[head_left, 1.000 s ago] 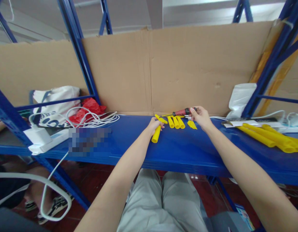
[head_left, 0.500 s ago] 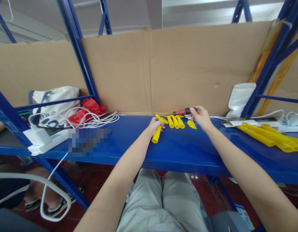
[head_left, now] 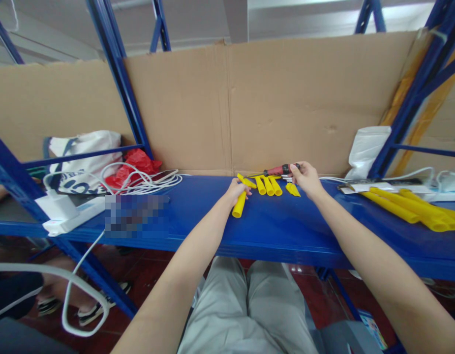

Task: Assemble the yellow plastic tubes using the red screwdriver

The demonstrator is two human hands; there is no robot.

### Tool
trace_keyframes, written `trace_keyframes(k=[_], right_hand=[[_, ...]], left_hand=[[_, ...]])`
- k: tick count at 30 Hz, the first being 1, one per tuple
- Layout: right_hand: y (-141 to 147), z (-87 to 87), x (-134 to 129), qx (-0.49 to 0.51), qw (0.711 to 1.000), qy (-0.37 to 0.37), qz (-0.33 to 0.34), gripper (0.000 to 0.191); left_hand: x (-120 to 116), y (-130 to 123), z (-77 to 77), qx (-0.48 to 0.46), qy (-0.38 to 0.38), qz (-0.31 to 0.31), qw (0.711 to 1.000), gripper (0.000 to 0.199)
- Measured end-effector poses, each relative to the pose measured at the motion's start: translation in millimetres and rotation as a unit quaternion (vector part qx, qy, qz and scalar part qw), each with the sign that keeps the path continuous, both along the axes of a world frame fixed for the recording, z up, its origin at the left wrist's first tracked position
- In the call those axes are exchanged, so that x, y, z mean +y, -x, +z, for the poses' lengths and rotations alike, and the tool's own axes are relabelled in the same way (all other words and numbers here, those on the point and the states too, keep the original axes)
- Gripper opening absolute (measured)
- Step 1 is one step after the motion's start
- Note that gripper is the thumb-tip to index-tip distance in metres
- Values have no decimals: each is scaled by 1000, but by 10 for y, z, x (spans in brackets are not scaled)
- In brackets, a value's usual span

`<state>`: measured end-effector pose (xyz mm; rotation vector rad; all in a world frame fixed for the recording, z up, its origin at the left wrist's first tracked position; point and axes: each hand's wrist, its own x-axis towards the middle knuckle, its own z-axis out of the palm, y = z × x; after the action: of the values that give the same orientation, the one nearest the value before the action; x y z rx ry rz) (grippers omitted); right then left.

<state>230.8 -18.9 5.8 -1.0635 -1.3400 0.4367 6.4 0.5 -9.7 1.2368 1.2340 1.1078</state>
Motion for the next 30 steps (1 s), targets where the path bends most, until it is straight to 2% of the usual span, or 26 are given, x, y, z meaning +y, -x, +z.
trace_keyframes(k=[30], right_hand=[[-25, -18, 35, -5, 1000, -6, 4, 42]], left_hand=[[3, -1, 3, 17, 6, 9, 1000, 63]])
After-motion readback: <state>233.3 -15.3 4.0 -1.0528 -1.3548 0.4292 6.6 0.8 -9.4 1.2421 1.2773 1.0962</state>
